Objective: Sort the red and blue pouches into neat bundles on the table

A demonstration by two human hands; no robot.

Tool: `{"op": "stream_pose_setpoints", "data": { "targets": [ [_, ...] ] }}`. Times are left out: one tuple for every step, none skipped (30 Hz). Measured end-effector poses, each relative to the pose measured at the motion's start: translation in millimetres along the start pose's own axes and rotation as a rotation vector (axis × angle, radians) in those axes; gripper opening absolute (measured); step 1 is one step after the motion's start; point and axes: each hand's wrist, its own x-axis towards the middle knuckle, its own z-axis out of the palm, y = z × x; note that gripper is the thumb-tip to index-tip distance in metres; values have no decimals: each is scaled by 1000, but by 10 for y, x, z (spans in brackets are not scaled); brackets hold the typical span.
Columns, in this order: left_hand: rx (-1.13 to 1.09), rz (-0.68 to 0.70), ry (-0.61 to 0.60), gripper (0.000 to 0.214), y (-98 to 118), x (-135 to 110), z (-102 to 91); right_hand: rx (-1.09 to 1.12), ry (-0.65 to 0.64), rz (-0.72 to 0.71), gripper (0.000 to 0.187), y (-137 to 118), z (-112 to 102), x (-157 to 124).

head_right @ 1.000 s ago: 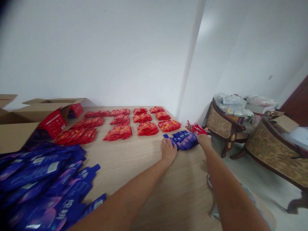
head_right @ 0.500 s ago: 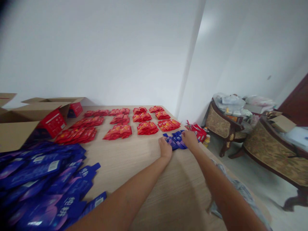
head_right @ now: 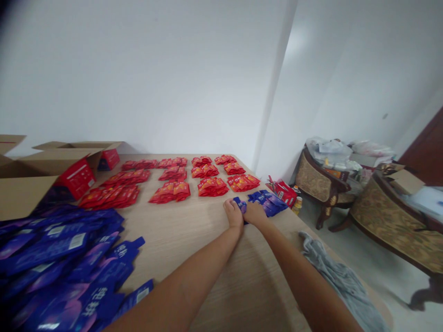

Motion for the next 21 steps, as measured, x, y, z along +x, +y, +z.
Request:
{"op": "stream_pose_setpoints", "data": {
  "targets": [
    [0, 1, 4, 23, 1, -2, -4, 23, -2, 12, 35, 2, 11, 1],
    [-3, 4, 9, 23, 4, -3, -10, 48, -2, 24, 35, 5, 21, -1],
    [-9, 8, 12, 23, 9, -5, -18, 75, 0, 34, 34, 12, 30, -4],
    [-17, 10, 15, 23, 16, -5, -28, 102, 2, 43, 33, 26, 35, -6],
    [-23, 9, 14, 23, 24, -5, -38, 128, 6, 53, 32, 49, 33, -7],
    [-28, 6, 10, 23, 33, -5, -47, 150, 12, 65, 31, 84, 23, -2],
    [-29, 1, 1, 23, 43, -6, -55, 167, 23, 81, 31, 133, 2, 8],
    [-25, -4, -11, 24, 52, -9, -61, 179, 38, 102, 31, 196, -29, 25],
    [-19, -7, -29, 24, 61, -15, -64, 185, 56, 129, 32, 272, -68, 49],
    [-13, -3, -55, 25, 70, -23, -65, 187, 76, 162, 33, 358, -113, 80],
    [-7, 12, -92, 27, 79, -35, -65, 186, 94, 197, 35, 451, -160, 114],
    [2, 37, -139, 28, 88, -49, -63, 182, 108, 238, 37, 547, -207, 151],
    [13, 76, -195, 30, 98, -66, -62, 179, 113, 272, 37, 640, -249, 188],
    [30, 125, -256, 32, 109, -84, -62, 175, 115, 299, 36, 727, -285, 225],
    [57, 181, -318, 33, 121, -102, -63, 170, 113, 320, 35, 807, -315, 261],
    [94, 237, -374, 34, 134, -120, -65, 165, 110, 335, 34, 877, -339, 296],
    [141, 287, -421, 35, 146, -137, -69, 158, 108, 346, 33, 937, -359, 329],
    [192, 330, -458, 35, 157, -152, -72, 151, 108, 354, 33, 987, -377, 361],
    [244, 365, -483, 35, 164, -166, -73, 145, 109, 359, 32, 1028, -393, 392],
    [292, 394, -499, 36, 168, -179, -74, 139, 109, 361, 32, 1060, -409, 420],
    [333, 422, -507, 37, 168, -190, -72, 133, 108, 359, 30, 1083, -426, 446]
  ]
}}
